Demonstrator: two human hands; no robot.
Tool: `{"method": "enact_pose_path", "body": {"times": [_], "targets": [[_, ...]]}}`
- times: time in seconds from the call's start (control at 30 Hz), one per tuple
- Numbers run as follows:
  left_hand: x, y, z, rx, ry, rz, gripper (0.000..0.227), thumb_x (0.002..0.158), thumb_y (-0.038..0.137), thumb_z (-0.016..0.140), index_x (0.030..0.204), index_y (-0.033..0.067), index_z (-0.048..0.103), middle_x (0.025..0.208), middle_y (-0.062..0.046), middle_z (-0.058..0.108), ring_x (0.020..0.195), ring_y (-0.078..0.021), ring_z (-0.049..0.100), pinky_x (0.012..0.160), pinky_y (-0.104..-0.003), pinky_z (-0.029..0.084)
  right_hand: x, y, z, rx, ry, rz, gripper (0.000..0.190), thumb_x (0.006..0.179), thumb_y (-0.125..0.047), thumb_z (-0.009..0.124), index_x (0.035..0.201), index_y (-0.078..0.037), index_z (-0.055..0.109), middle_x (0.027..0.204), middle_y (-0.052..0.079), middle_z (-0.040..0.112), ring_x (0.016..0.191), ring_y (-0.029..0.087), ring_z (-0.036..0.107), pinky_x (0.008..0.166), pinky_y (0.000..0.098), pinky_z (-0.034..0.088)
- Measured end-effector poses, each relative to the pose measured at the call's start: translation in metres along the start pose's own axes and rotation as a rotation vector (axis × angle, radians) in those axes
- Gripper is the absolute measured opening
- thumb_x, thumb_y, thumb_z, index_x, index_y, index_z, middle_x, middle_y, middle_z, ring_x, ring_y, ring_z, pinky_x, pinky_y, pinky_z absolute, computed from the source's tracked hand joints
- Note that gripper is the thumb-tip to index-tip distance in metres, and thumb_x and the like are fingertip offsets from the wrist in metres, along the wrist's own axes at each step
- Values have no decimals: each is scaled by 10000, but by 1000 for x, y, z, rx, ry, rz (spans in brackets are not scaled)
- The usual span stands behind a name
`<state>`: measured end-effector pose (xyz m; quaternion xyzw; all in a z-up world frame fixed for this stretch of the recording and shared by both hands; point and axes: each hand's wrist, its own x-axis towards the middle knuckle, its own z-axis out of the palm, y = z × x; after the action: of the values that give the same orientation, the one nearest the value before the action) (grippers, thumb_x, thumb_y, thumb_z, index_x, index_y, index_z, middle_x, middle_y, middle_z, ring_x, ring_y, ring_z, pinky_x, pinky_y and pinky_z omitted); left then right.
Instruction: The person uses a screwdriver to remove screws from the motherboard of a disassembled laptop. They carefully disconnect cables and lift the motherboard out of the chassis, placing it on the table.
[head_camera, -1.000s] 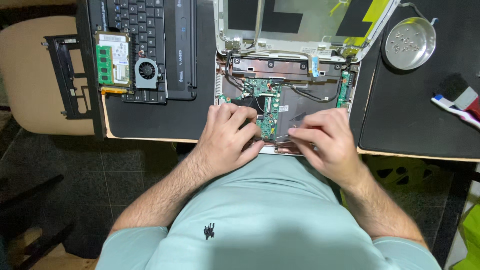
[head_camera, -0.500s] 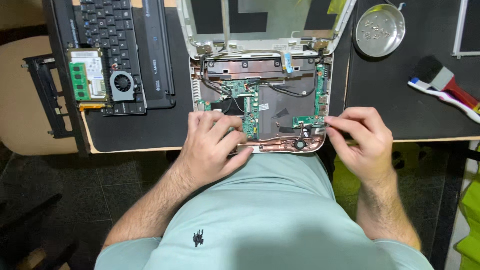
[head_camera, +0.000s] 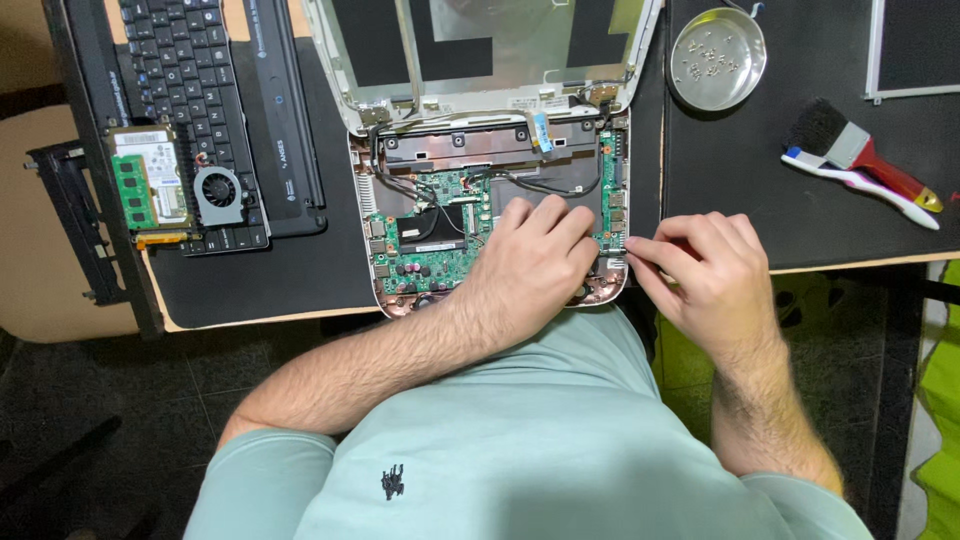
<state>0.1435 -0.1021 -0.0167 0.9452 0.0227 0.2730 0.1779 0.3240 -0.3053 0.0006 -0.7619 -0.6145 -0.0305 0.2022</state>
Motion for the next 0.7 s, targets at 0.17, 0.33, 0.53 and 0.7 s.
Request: {"method": "enact_pose_path", "body": {"times": [0.17, 0.33, 0.53, 0.7], "targets": [[2, 3, 7, 26, -18, 0, 163, 1062, 82, 771, 912, 77, 705, 989, -72, 566, 972, -304, 626, 830, -462, 468, 4, 0, -4, -49, -15, -35, 52, 1138, -189, 951, 1155, -226, 917, 1098, 6, 748, 973, 271, 747, 925, 462, 603], [-1, 6, 7, 119, -116, -20, 156, 1095, 135, 755, 944, 171, 737, 1085, -35, 679, 1027, -302, 630, 850, -475, 473, 8, 5, -14, -57, -90, -118, 114, 1170, -182, 982, 1254, -203, 908, 1169, 40, 764, 917, 301, 655, 854, 489, 471], [-3, 5, 13, 62, -125, 10, 169, 1112, 93, 741, 950, 135, 715, 1044, -67, 639, 1001, -317, 625, 828, -469, 508, 6, 8, -10, -41, -90, -115, 98, 1181, -181, 973, 1250, -193, 904, 1162, 52, 763, 912, 303, 668, 838, 486, 472], [-4, 7, 16, 40, -136, 21, 178, 1088, 63, 757, 927, 119, 706, 1017, -82, 621, 938, -314, 626, 826, -468, 552, 9, 7, -11, -28, -84, -126, 109, 1172, -165, 983, 1249, -187, 910, 1169, 55, 767, 914, 307, 670, 845, 490, 480]]}}
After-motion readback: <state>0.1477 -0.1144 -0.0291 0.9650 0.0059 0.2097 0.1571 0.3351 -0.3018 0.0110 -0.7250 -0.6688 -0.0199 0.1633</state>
